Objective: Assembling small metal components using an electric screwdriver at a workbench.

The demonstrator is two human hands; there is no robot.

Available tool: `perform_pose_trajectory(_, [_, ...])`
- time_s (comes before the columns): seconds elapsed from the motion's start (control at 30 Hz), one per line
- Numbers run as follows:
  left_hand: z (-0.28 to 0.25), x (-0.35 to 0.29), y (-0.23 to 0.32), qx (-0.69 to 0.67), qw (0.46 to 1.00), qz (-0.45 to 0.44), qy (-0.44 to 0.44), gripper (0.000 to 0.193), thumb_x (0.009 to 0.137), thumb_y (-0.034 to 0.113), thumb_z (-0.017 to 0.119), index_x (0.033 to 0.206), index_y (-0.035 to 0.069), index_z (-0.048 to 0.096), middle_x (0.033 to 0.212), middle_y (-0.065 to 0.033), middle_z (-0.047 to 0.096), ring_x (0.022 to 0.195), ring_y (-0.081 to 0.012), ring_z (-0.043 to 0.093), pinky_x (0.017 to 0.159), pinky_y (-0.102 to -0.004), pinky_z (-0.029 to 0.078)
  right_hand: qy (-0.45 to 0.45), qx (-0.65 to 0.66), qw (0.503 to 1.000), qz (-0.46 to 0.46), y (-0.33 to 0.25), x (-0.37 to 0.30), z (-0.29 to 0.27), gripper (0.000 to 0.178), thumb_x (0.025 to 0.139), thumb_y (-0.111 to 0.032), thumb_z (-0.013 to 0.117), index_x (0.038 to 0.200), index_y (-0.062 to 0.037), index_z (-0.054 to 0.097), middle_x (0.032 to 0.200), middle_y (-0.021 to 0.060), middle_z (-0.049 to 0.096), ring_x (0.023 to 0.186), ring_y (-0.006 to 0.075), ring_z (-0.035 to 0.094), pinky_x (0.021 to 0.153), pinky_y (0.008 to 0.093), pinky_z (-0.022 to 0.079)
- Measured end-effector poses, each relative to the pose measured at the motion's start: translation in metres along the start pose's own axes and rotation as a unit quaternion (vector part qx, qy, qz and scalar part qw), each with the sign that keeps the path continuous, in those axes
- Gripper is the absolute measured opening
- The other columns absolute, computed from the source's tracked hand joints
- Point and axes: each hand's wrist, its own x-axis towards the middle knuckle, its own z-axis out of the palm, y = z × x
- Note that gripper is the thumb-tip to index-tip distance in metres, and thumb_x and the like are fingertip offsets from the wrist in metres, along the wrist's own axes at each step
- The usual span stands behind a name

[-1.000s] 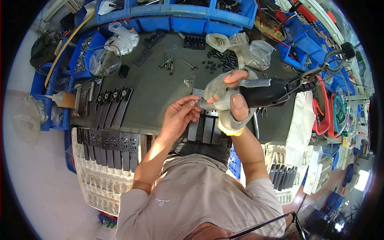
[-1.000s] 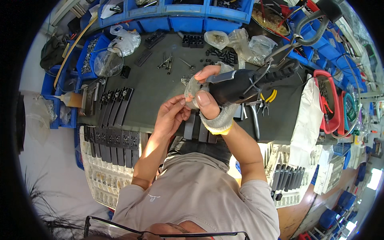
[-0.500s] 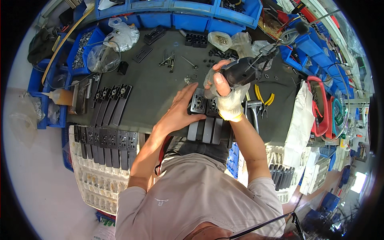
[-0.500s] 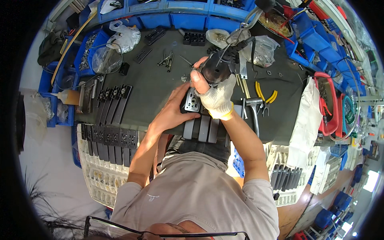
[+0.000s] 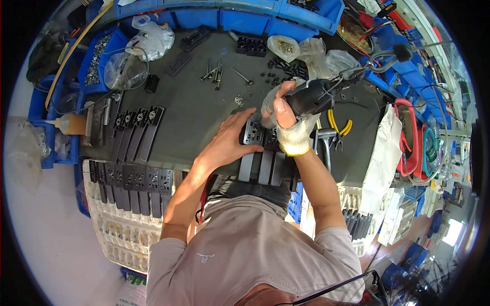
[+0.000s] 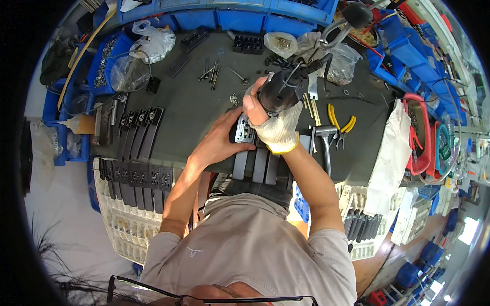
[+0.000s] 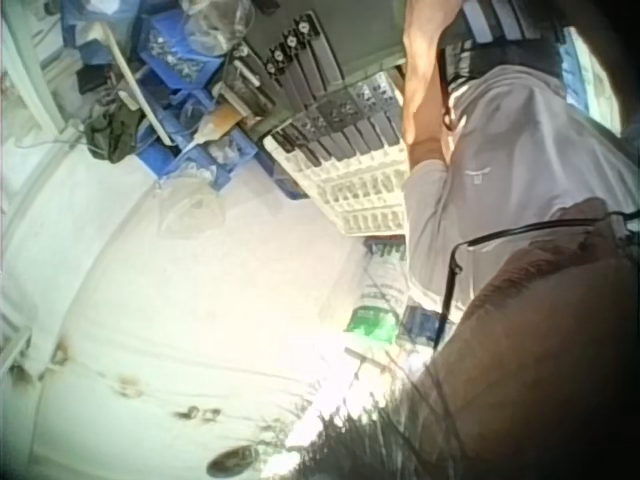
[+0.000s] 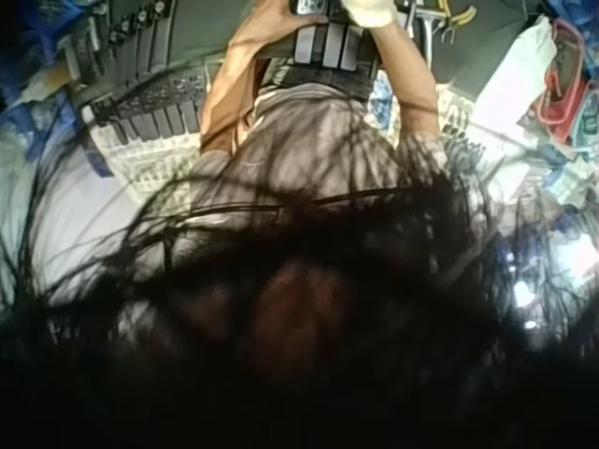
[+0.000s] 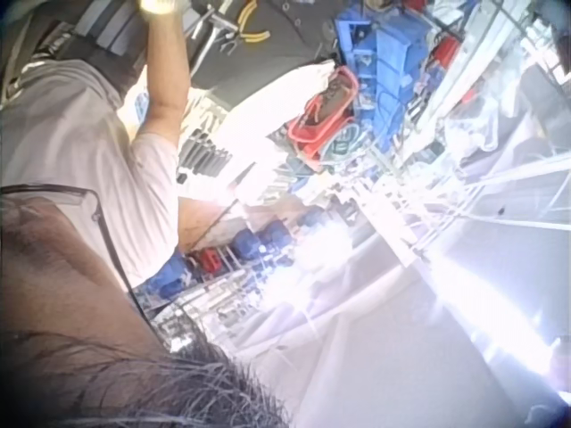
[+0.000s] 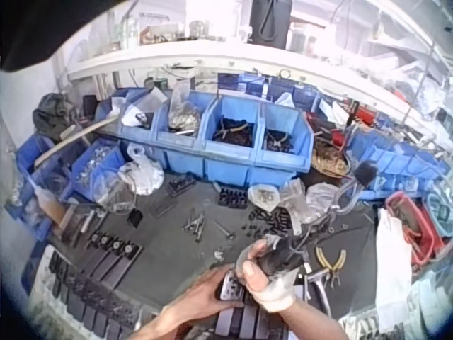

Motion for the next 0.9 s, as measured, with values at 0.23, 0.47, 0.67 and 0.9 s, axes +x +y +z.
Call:
perform_pose_trajectory(0.23, [-0.001, 0.0, 0.0, -0.039, 0.998, -0.042, -0.006, 0.102, 0.069, 0.027, 0.093, 0.154, 0.004, 0.043, 0.139, -0.0232, 0.058, 0.131, -0.0393, 0.053, 0.11, -0.0455, 0.042, -0.06, -0.006, 0.998, -0.031, 0.024, 0.003, -0.016, 0.028, 0.087, -0.004, 0.076, 0.108, -0.0023, 0.058, 0.085, 0.003, 0.062, 0.075, 0.0104, 0.062, 0.066, 0.028, 0.051])
perform_pose_trajectory(0.47, [-0.002, -0.001, 0.001, -0.039, 0.998, -0.054, 0.0, 0.101, 0.068, 0.025, 0.093, 0.154, 0.005, 0.043, 0.137, -0.0226, 0.059, 0.13, -0.0388, 0.053, 0.11, -0.0456, 0.042, -0.051, 0.002, 0.998, -0.027, 0.019, 0.0, -0.008, 0.036, 0.086, -0.001, 0.076, 0.116, -0.0027, 0.055, 0.089, 0.0034, 0.062, 0.074, 0.0104, 0.061, 0.066, 0.0286, 0.051])
perform_pose_trajectory(0.67, [0.002, -0.004, -0.001, 0.002, 0.999, -0.024, 0.024, 0.099, 0.07, 0.024, 0.092, 0.155, 0.007, 0.043, 0.133, -0.0216, 0.061, 0.128, -0.0369, 0.054, 0.11, -0.0445, 0.043, -0.037, -0.014, 0.999, -0.02, 0.0, 0.003, -0.002, 0.034, 0.086, -0.009, 0.078, 0.112, -0.0011, 0.058, 0.09, 0.0061, 0.064, 0.072, 0.0124, 0.062, 0.063, 0.028, 0.05])
perform_pose_trajectory(0.9, [-0.007, 0.023, -0.05, 0.082, 0.973, -0.036, 0.213, 0.039, 0.085, 0.015, 0.079, 0.122, 0.005, 0.072, 0.109, -0.0114, 0.069, 0.112, -0.0297, 0.059, 0.097, -0.042, 0.048, 0.027, 0.059, 0.996, -0.059, -0.022, 0.0, -0.021, 0.044, 0.081, -0.029, 0.078, 0.11, -0.0003, 0.062, 0.107, 0.0086, 0.062, 0.096, 0.0169, 0.058, 0.088, 0.0337, 0.046])
